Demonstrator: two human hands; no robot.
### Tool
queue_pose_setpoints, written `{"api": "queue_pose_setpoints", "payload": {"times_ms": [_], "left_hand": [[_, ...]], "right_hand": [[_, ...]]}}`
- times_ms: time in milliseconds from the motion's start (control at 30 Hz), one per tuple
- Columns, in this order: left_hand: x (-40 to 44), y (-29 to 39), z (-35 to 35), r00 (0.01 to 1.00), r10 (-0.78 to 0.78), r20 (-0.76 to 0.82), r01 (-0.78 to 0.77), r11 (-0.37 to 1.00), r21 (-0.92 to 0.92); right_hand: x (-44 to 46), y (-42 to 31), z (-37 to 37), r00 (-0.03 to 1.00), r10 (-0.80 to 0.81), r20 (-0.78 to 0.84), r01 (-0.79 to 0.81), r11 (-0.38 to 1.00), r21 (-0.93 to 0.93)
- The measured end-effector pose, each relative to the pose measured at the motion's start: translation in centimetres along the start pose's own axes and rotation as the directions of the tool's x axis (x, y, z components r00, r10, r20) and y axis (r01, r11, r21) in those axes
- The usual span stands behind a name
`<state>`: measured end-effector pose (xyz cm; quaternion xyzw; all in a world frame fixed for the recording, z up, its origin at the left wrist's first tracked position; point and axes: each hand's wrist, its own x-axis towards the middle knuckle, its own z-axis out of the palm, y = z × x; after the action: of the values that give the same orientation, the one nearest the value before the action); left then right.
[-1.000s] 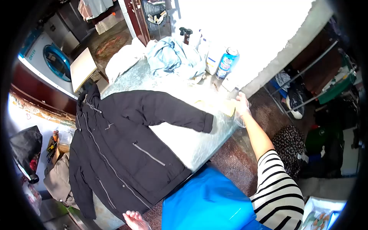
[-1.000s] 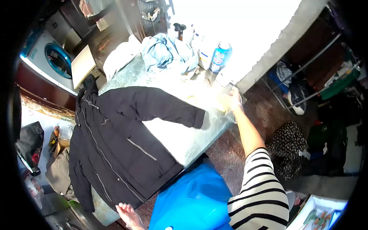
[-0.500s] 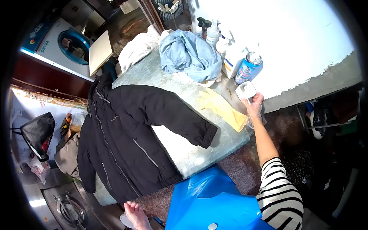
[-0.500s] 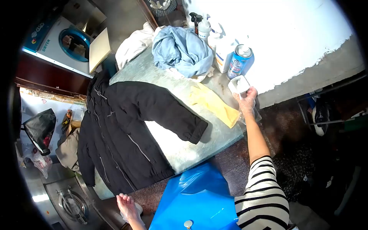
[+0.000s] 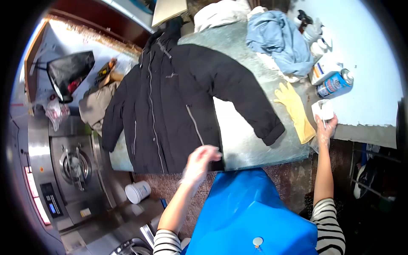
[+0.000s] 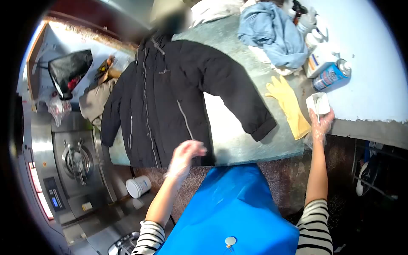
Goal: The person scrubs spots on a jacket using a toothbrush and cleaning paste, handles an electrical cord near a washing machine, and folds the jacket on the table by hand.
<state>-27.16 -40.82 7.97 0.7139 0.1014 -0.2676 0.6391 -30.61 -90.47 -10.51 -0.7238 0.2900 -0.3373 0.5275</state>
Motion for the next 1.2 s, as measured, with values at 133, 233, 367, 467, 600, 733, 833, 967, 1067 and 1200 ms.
{"api": "queue_pose_setpoints", "payload": {"times_ms": [133,233,367,467,600,733,833,967,1067,1200], "left_hand": [[1.4,-3.5,2.7,0.933,0.242,0.266,-0.357,0.703,0.614],[1.3,-6.3,2.5,0.88,0.387,0.275,-0.406,0.316,0.858],[0.2,-9.0,-1.1,0.929,0.369,0.03,-0.155,0.312,0.937],[-0.9,-11.9,-4.7,0.921,0.382,-0.082,0.026,0.152,0.988],[-2.5,-15.6,-7.8,0.945,0.325,-0.043,-0.017,0.182,0.983],[-3.4,-16.0,-8.9,0.957,0.29,0.02,-0.098,0.258,0.961],[-4.5,-15.4,-9.6,0.95,0.302,0.082,-0.188,0.343,0.92],[-5.2,-15.1,-10.6,0.913,0.371,0.169,-0.342,0.471,0.813],[-5.4,-14.9,-11.5,0.867,0.452,0.211,-0.447,0.518,0.729],[-4.9,-14.4,-12.9,0.837,0.489,0.246,-0.505,0.515,0.693]], "right_hand": [[-4.8,-9.3,-0.7,0.973,0.014,0.232,0.003,0.997,-0.072],[-9.3,-17.5,0.5,0.874,-0.053,0.483,0.03,0.998,0.055],[-15.4,-22.6,4.6,0.709,0.088,0.7,-0.337,0.913,0.228],[-19.2,-21.4,8.5,0.614,0.082,0.785,-0.373,0.906,0.198],[-22.7,-15.1,13.2,0.639,0.012,0.769,-0.053,0.998,0.028],[-24.0,-10.3,15.8,0.662,-0.05,0.748,0.116,0.993,-0.037],[-24.5,-12.6,14.9,0.682,-0.125,0.72,0.334,0.93,-0.155],[-25.0,-17.0,13.8,0.617,-0.231,0.752,0.648,0.691,-0.319],[-26.2,-16.6,14.4,0.696,-0.157,0.7,0.481,0.826,-0.293],[-27.3,-17.6,17.5,0.825,-0.046,0.564,0.228,0.939,-0.256]]}}
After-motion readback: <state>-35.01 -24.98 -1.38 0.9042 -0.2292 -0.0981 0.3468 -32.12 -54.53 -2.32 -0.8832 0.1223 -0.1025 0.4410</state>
